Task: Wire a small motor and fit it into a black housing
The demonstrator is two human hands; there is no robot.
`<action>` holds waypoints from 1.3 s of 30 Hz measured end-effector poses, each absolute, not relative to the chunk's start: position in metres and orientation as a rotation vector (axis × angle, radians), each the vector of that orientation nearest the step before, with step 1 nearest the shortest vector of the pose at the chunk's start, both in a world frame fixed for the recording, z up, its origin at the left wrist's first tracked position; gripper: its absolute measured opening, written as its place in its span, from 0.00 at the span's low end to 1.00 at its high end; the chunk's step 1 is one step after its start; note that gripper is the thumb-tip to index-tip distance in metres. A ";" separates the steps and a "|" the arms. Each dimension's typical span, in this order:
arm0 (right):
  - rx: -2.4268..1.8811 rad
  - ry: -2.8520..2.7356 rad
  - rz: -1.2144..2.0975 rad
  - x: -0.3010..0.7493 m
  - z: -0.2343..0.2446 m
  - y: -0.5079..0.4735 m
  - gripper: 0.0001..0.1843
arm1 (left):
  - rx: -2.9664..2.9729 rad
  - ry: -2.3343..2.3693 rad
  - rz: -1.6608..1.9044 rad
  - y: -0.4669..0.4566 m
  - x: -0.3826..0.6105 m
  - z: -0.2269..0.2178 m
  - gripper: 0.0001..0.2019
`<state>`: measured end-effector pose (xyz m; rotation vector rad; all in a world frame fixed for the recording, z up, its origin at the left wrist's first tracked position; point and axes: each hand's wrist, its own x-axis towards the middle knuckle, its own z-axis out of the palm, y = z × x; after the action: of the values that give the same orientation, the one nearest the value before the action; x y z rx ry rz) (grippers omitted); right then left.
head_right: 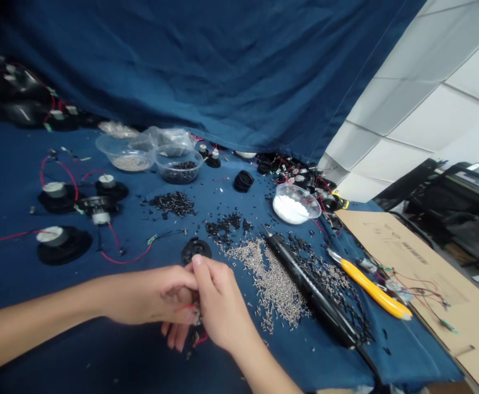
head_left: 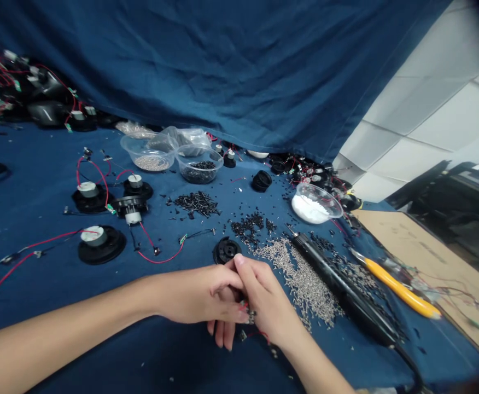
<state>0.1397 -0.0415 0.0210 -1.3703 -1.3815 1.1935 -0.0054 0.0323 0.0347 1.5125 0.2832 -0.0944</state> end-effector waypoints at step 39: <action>-1.362 -1.292 1.060 0.146 0.004 -0.039 0.28 | 1.627 0.457 0.115 0.017 -0.003 0.043 0.07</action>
<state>0.1456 -0.0387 0.0037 -1.3619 -1.2924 1.0603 -0.0030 0.0172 0.0426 1.6270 0.4565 0.1151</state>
